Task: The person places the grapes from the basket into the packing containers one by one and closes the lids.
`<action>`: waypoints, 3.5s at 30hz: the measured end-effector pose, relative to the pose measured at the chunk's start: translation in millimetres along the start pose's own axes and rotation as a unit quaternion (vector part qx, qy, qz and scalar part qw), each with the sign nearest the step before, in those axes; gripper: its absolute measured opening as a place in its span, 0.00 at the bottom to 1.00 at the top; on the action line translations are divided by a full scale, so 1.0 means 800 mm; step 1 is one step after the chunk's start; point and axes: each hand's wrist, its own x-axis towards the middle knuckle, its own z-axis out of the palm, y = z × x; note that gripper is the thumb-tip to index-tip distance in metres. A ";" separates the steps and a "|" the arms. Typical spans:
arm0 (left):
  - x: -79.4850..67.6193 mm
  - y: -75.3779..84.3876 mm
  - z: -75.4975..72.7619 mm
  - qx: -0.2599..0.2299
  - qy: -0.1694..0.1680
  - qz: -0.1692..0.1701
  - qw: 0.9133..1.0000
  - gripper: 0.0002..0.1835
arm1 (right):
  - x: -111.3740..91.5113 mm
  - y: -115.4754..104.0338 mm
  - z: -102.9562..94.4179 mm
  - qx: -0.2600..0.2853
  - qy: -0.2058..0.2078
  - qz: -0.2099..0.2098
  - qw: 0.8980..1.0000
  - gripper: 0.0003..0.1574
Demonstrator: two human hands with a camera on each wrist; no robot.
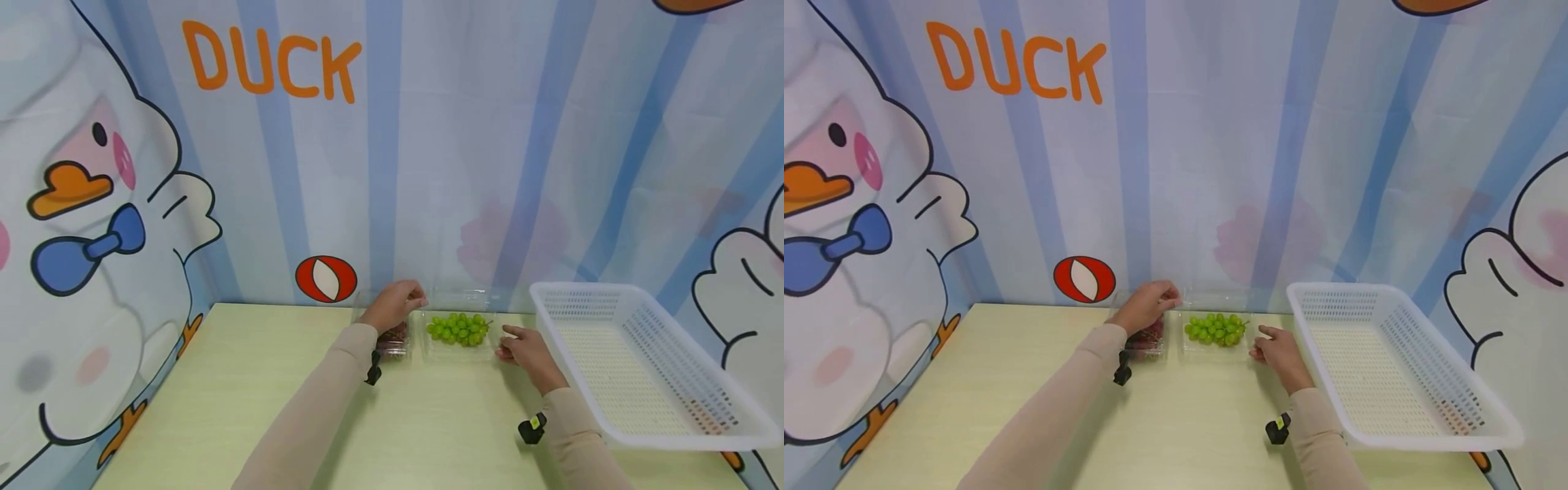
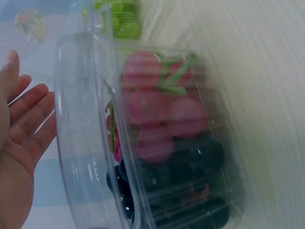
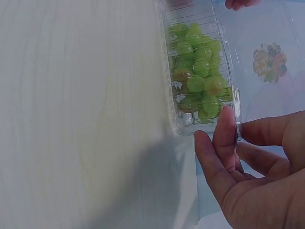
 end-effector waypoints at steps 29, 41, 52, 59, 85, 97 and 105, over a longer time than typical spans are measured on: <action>-0.007 -0.012 0.002 0.088 -0.124 0.007 0.988 0.34 | -0.003 0.006 -0.003 0.045 -0.009 0.006 0.999 0.32; -0.007 -0.007 -0.002 0.143 -0.137 0.004 0.980 0.46 | -0.001 0.009 -0.003 0.054 -0.003 0.009 0.998 0.32; -0.009 -0.007 -0.006 0.228 -0.162 0.032 0.960 0.46 | 0.001 0.013 -0.004 0.074 -0.005 0.001 0.997 0.32; -0.013 -0.010 -0.004 0.230 -0.171 0.044 0.957 0.48 | 0.002 0.015 -0.005 0.084 -0.004 0.004 0.996 0.30; -0.004 -0.018 0.006 0.249 -0.183 0.046 0.950 0.54 | -0.004 0.012 -0.006 0.091 -0.003 0.012 0.996 0.35; -0.008 -0.017 0.009 0.258 -0.172 0.057 0.949 0.53 | -0.004 0.010 -0.004 0.095 0.003 0.006 0.995 0.32; -0.014 -0.018 0.014 0.253 -0.168 0.053 0.951 0.56 | -0.005 0.010 -0.002 0.081 0.000 0.004 0.997 0.33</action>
